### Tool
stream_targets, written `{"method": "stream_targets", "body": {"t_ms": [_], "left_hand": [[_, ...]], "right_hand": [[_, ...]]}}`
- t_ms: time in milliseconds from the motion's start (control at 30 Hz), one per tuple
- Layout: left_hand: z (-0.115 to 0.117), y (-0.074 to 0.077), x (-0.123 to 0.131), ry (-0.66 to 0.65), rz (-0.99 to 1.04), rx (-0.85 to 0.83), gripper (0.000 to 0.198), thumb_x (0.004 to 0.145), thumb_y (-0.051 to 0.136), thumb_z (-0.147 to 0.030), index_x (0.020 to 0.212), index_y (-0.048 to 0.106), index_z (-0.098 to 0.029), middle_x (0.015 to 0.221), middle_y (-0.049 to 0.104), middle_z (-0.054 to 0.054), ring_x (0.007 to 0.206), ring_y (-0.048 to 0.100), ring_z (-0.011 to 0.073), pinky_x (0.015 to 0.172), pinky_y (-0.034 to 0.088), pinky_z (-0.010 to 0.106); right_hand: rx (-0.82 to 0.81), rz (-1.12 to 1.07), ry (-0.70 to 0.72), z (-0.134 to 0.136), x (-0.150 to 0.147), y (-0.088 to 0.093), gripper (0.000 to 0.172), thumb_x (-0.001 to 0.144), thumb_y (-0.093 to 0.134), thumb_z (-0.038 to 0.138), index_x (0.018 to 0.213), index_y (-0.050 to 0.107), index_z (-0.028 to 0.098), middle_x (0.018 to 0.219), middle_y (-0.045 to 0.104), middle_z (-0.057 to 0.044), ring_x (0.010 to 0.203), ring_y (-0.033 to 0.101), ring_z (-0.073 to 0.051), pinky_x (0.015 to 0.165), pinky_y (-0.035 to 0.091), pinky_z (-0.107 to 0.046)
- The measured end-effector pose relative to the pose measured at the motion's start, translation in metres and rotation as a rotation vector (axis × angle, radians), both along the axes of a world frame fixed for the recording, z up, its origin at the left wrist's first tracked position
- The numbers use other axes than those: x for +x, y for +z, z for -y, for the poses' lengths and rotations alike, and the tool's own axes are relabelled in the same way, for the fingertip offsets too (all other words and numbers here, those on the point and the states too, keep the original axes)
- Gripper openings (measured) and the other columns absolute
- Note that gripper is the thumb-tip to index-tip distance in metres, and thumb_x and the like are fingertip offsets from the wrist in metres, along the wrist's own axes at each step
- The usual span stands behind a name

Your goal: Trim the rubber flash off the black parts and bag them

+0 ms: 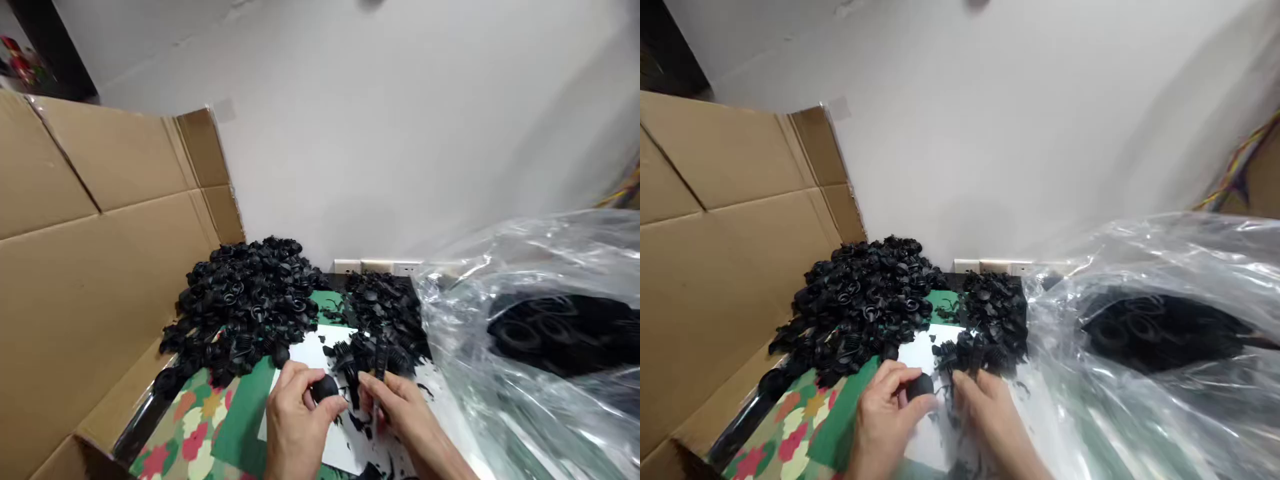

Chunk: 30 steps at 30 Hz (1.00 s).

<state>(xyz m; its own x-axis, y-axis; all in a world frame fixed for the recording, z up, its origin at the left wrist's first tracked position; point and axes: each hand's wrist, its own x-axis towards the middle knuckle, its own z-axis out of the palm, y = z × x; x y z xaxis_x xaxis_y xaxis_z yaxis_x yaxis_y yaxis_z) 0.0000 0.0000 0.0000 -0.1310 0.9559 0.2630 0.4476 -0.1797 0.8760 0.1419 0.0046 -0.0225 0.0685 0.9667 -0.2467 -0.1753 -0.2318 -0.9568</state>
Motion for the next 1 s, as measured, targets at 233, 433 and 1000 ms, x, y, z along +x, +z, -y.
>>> {"method": "stream_targets", "body": {"t_ms": [233, 433, 1000], "left_hand": [[-0.005, 0.005, -0.002, 0.027, 0.413, -0.272, 0.025, 0.054, 0.08, -0.03, 0.068, 0.065, -0.015, 0.045, 0.054, -0.004, 0.038, 0.042, 0.0083, 0.036, 0.03, 0.018], [-0.011, 0.005, -0.001, -0.058, 0.825, -0.548, 0.045, 0.049, 0.08, -0.05, 0.058, 0.057, -0.013, 0.046, 0.054, -0.003, 0.03, 0.048, 0.0057, 0.025, 0.02, 0.013], [0.004, -0.003, 0.007, -0.181, 0.298, -0.125, 0.037, 0.056, 0.074, -0.006, 0.088, 0.072, -0.023, 0.083, 0.063, 0.0, 0.06, 0.053, 0.0104, 0.052, 0.043, 0.018]], "right_hand": [[0.112, -0.085, 0.055, 0.004, 0.001, 0.004, 0.029, 0.068, 0.063, 0.044, 0.068, 0.064, 0.015, 0.049, 0.053, 0.002, 0.05, 0.046, -0.013, 0.049, 0.034, -0.024], [0.203, 0.021, 0.1, 0.009, 0.0, -0.002, 0.03, 0.07, 0.066, 0.042, 0.085, 0.069, 0.016, 0.064, 0.063, -0.002, 0.058, 0.054, -0.017, 0.054, 0.041, -0.027], [0.026, -0.123, 0.062, 0.008, -0.004, 0.006, 0.029, 0.059, 0.073, 0.042, 0.058, 0.062, 0.015, 0.044, 0.035, 0.008, 0.042, 0.023, -0.006, 0.041, 0.015, -0.022]]}}
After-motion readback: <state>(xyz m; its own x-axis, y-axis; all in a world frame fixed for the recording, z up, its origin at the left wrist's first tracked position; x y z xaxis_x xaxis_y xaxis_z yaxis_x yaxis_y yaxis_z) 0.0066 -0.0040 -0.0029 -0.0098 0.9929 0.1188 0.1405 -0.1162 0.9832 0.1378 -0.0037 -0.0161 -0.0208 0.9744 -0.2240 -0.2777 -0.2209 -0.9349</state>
